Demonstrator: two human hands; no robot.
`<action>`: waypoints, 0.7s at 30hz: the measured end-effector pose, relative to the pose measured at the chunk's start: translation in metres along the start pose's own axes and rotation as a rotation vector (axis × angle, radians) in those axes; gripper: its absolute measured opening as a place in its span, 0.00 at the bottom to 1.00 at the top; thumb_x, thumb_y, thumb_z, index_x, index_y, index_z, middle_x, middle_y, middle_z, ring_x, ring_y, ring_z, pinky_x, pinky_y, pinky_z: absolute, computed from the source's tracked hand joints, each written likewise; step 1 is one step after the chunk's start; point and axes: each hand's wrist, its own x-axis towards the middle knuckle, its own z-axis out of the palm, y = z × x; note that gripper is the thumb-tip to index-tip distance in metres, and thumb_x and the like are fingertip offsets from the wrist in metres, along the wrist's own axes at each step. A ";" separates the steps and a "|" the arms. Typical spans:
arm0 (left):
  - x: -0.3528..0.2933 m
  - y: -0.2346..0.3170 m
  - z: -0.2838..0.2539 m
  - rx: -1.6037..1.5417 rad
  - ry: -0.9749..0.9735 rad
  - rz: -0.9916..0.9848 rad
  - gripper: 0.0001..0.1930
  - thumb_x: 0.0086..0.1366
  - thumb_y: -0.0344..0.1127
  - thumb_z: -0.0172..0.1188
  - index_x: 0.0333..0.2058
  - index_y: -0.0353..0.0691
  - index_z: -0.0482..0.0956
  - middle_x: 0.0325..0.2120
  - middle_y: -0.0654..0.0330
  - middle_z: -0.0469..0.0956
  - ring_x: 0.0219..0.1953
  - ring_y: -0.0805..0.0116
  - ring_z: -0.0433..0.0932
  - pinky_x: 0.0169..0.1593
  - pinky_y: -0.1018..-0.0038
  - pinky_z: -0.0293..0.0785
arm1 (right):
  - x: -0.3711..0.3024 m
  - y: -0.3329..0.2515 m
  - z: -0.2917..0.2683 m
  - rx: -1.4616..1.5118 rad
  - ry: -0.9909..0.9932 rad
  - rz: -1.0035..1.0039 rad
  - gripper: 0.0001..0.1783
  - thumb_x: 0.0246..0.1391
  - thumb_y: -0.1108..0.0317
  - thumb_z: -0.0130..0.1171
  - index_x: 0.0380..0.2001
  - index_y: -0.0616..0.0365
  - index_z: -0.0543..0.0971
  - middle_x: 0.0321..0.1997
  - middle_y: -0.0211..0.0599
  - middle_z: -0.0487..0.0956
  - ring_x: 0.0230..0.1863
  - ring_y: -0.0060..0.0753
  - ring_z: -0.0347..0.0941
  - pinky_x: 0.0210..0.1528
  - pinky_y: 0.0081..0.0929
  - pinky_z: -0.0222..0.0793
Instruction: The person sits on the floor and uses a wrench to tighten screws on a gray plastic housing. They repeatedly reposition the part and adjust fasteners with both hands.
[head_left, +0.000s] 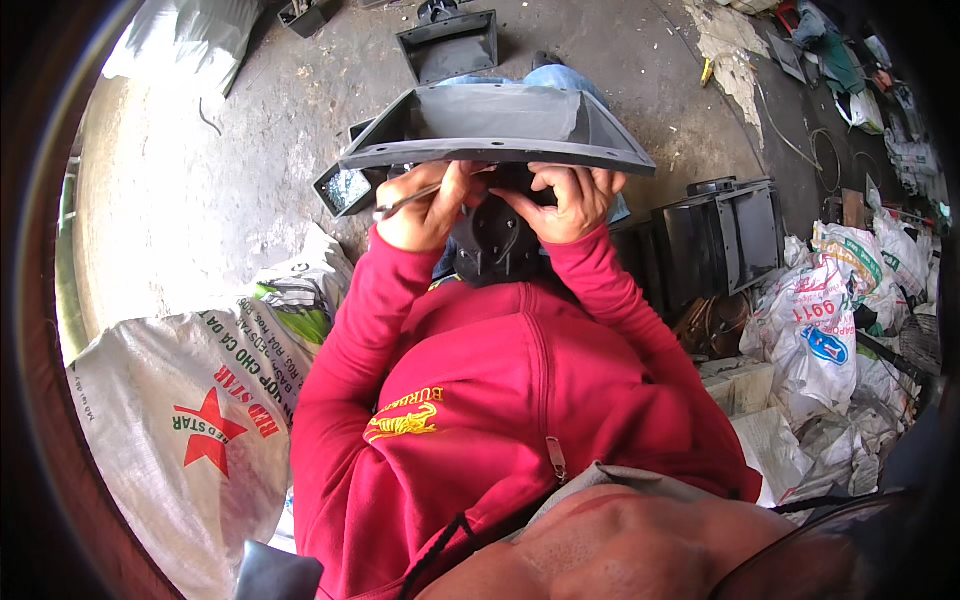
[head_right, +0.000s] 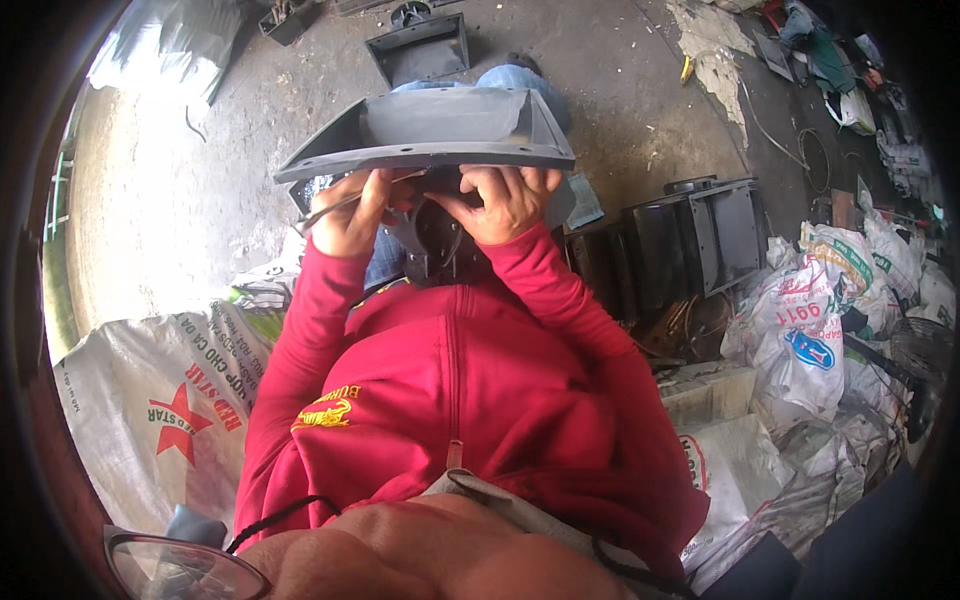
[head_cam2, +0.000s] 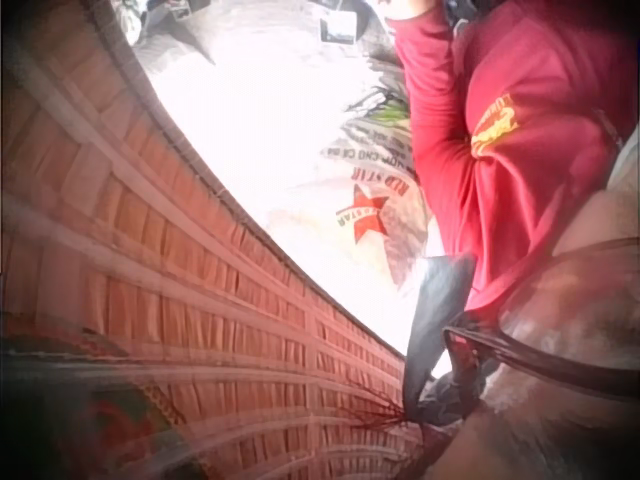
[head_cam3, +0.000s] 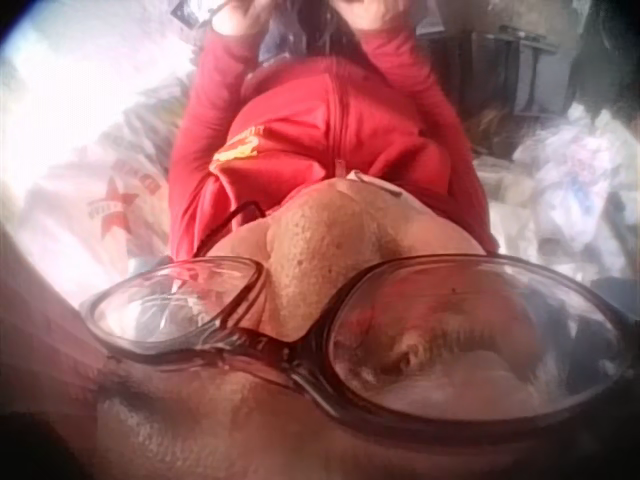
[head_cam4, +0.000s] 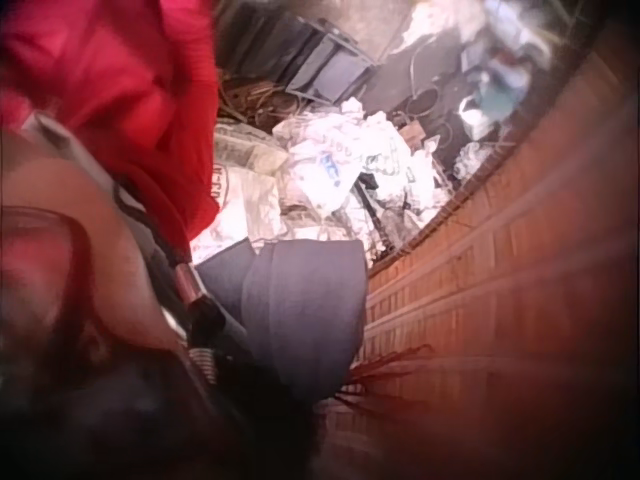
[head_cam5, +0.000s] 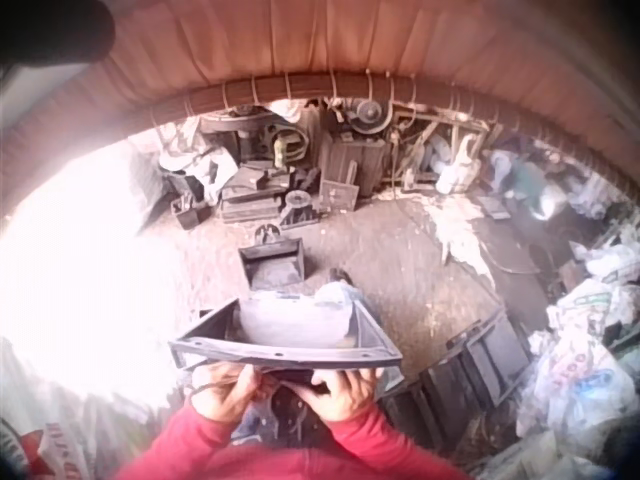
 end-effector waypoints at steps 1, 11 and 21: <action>0.006 0.009 -0.002 0.137 0.009 0.112 0.08 0.67 0.32 0.57 0.34 0.35 0.82 0.21 0.56 0.81 0.20 0.70 0.79 0.24 0.77 0.74 | 0.003 0.000 0.001 0.005 0.014 0.008 0.22 0.32 0.46 0.76 0.21 0.40 0.72 0.26 0.13 0.74 0.39 0.28 0.67 0.52 0.37 0.52; 0.019 0.041 0.043 1.053 -0.259 0.360 0.07 0.52 0.37 0.59 0.28 0.42 0.78 0.21 0.56 0.79 0.24 0.59 0.81 0.28 0.66 0.78 | -0.008 0.008 0.010 -0.034 0.064 0.028 0.10 0.42 0.53 0.64 0.25 0.43 0.77 0.33 0.23 0.77 0.47 0.37 0.69 0.58 0.47 0.51; 0.000 -0.004 0.007 0.320 -0.036 0.113 0.09 0.67 0.35 0.57 0.33 0.38 0.82 0.18 0.57 0.79 0.17 0.64 0.79 0.21 0.73 0.73 | 0.000 -0.001 0.005 -0.014 0.023 -0.009 0.22 0.31 0.45 0.76 0.22 0.39 0.73 0.24 0.13 0.71 0.37 0.27 0.67 0.51 0.38 0.52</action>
